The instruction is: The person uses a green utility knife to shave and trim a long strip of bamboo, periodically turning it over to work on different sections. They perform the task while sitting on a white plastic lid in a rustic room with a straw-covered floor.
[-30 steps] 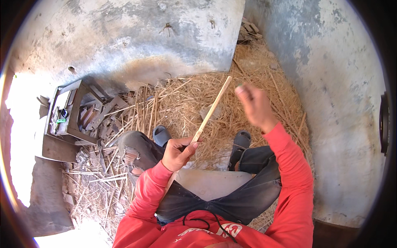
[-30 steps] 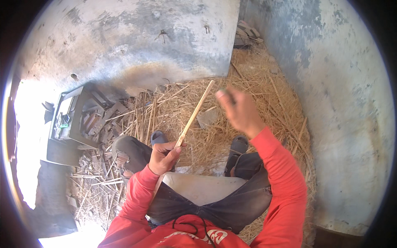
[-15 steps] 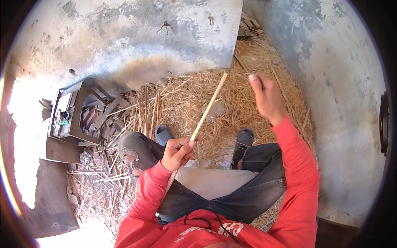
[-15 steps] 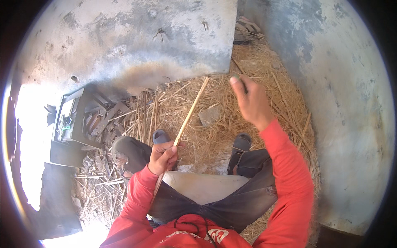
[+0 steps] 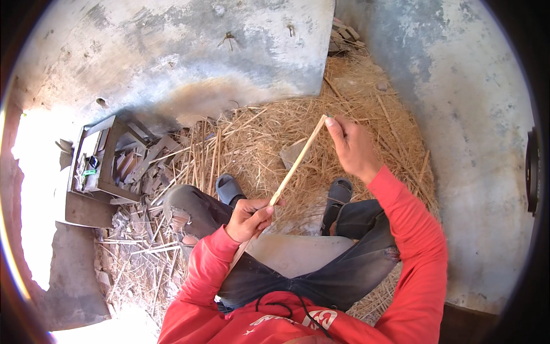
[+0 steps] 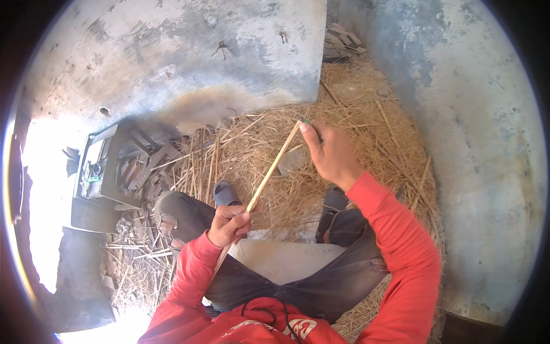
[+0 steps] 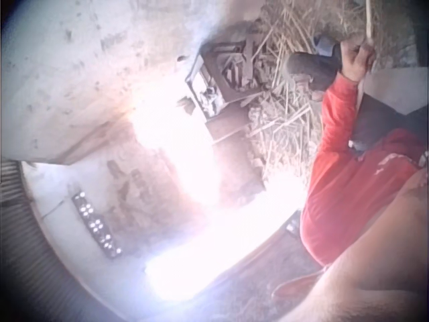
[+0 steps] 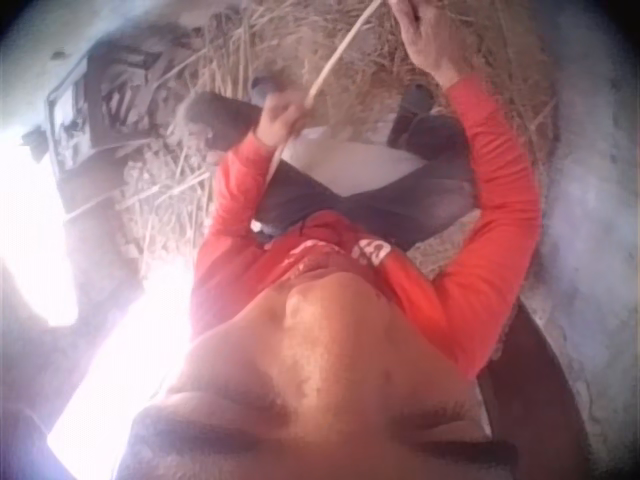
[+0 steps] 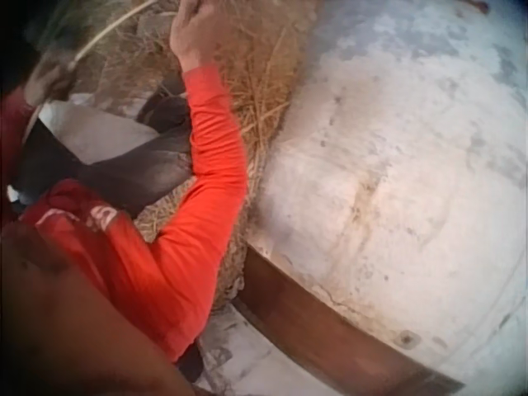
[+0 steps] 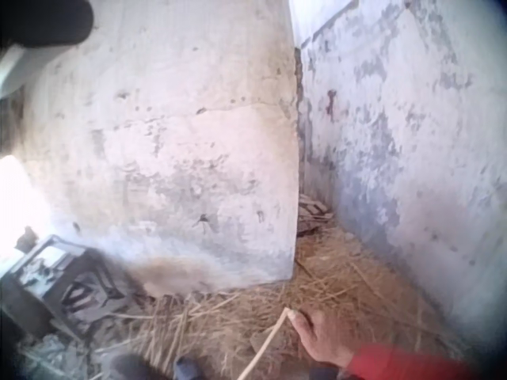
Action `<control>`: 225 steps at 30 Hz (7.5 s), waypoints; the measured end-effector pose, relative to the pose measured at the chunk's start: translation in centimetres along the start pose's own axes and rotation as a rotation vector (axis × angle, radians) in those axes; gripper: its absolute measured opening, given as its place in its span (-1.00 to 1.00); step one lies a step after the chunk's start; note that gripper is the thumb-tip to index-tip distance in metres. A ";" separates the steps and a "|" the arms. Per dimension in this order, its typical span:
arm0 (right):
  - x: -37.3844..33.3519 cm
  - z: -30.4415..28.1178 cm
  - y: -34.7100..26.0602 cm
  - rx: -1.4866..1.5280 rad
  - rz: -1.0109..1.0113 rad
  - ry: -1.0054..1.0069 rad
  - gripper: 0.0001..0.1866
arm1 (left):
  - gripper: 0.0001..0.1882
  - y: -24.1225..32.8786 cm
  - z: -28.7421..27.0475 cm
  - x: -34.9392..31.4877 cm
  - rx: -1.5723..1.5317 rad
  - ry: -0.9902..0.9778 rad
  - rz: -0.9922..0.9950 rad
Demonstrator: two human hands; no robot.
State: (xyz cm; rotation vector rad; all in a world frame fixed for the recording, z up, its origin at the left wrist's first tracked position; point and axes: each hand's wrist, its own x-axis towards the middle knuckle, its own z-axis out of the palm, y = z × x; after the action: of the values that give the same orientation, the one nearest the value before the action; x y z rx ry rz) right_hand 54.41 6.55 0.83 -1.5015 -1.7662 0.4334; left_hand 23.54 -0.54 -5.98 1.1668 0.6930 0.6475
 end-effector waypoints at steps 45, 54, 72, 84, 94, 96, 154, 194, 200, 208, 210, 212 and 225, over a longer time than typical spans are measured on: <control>-3.7 4.1 -3.9 -0.167 -0.031 -0.350 -0.23 | -0.52 -1.2 0.0 1.4 -0.112 -0.014 0.066; 4.1 -1.3 5.2 -0.112 0.239 -0.018 -0.21 | -0.57 -0.9 0.2 0.0 0.011 -0.014 0.059; -32.0 -2.5 26.2 -0.313 0.885 0.588 -0.48 | -0.48 0.2 0.2 1.0 0.029 0.090 0.049; -41.8 14.8 26.1 -0.090 1.064 0.439 -0.70 | -0.46 0.3 0.8 2.3 0.101 0.186 0.044; -37.9 10.6 20.6 -0.206 0.570 -0.113 -0.62 | -0.40 8.5 -1.7 6.5 0.215 0.345 -0.067; -38.9 9.8 21.6 -0.165 0.606 -0.210 -0.62 | -0.42 8.4 -2.7 7.5 0.093 0.449 -0.152; -38.2 11.0 16.5 -0.059 0.903 0.845 -0.73 | -0.46 23.4 -5.7 -8.8 0.092 0.209 0.836; -21.8 8.8 -11.3 0.878 0.337 0.080 -0.70 | -0.47 -1.8 6.7 -12.7 -0.201 0.145 0.036; -22.7 10.6 -12.0 0.970 0.391 0.070 -0.75 | -0.60 1.5 5.1 -11.7 -0.037 0.287 0.172; -22.3 10.9 -12.3 0.885 0.388 -0.087 -0.84 | -0.70 17.1 -3.2 -8.6 0.935 1.023 1.212; -22.1 11.7 -12.5 0.897 0.347 -0.231 -0.83 | -0.75 20.1 -3.7 -8.6 0.926 1.190 1.517; -21.3 12.1 -13.6 1.037 0.416 -0.400 -0.80 | -0.77 21.0 -4.2 -8.5 0.696 1.239 1.726; -9.9 10.0 -11.8 1.355 0.459 0.169 -0.54 | -0.63 -1.4 6.2 -3.9 0.145 0.575 0.920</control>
State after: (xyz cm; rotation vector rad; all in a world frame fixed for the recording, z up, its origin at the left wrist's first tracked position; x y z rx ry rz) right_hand 39.20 -3.64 -0.87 -0.8207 -0.5898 1.3342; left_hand 26.00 -7.51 -5.28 1.4355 0.6577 1.7781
